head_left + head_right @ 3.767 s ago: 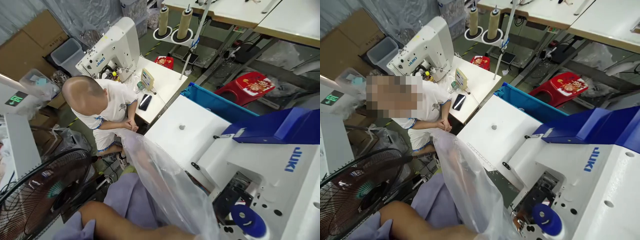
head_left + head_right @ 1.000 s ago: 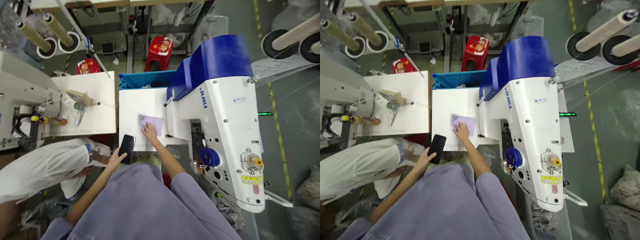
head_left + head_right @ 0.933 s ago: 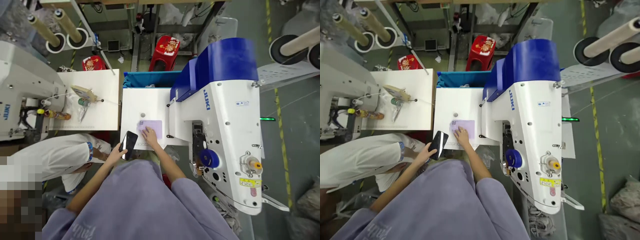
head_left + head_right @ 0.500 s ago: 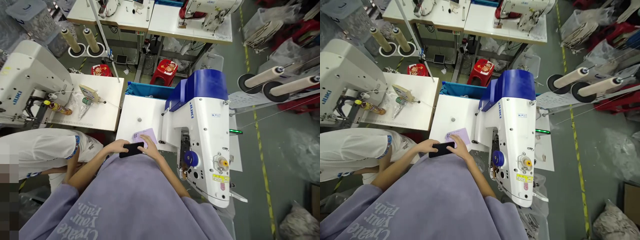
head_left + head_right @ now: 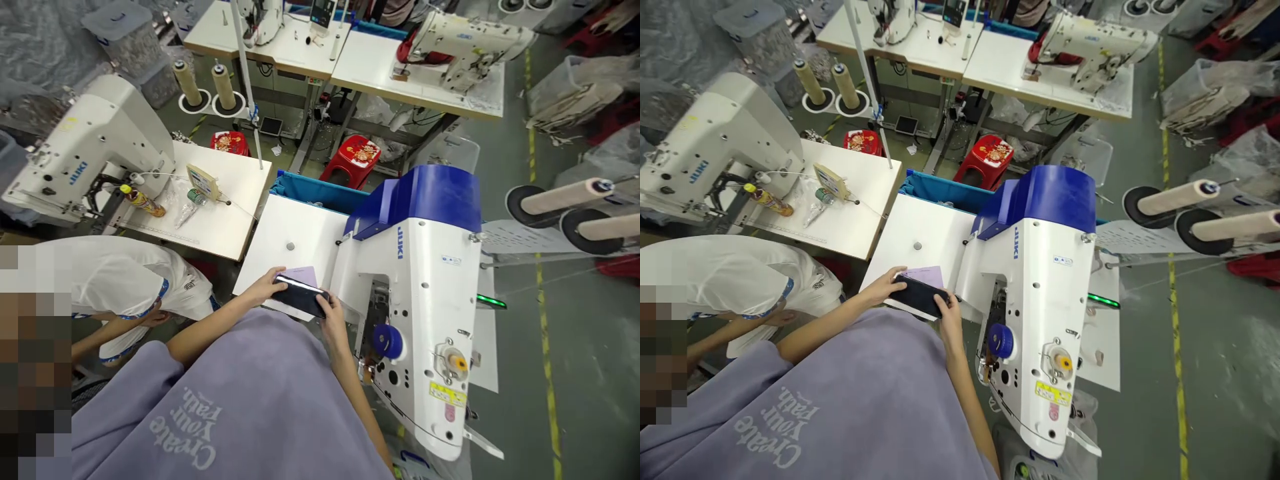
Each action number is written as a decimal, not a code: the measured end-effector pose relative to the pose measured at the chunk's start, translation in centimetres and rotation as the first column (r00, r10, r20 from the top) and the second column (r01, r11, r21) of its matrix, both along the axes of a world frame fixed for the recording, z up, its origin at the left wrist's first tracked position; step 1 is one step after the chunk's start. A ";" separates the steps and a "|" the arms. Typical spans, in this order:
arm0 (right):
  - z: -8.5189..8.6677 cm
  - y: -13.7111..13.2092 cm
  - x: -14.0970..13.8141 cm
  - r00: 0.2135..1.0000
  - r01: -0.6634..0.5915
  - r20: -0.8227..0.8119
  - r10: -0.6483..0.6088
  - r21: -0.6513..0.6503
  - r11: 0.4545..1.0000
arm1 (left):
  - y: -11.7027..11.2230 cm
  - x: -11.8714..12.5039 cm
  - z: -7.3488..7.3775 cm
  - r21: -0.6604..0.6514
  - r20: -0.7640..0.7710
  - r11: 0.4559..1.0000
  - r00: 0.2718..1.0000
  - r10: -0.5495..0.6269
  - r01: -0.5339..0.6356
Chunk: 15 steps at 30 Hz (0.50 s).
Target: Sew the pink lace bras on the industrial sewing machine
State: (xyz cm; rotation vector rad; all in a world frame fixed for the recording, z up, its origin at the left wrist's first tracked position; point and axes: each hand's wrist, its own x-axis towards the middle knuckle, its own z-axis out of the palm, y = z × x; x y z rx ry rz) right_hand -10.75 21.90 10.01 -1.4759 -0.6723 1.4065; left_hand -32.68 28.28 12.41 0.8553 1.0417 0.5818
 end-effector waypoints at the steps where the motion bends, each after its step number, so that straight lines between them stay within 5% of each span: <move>1: -0.1 0.1 -0.2 0.999 0.048 0.003 -0.048 0.001 0.999 | -0.5 0.1 0.2 -0.032 0.032 0.999 0.999 -0.034 0.035; 6: 0.3 1.8 -2.1 0.994 0.102 0.021 -0.103 0.042 0.994 | -2.9 2.2 0.7 -0.121 0.193 0.962 0.956 -0.221 0.246; 10: 1.6 1.7 -2.5 0.995 0.028 0.098 -0.036 0.088 0.996 | -3.5 4.0 0.7 -0.032 0.223 0.999 0.974 -0.027 0.035; 15: 2.3 -0.6 -2.6 0.936 -0.201 0.325 0.139 0.168 0.965 | -3.4 4.5 0.8 0.031 0.238 0.973 0.948 0.213 -0.227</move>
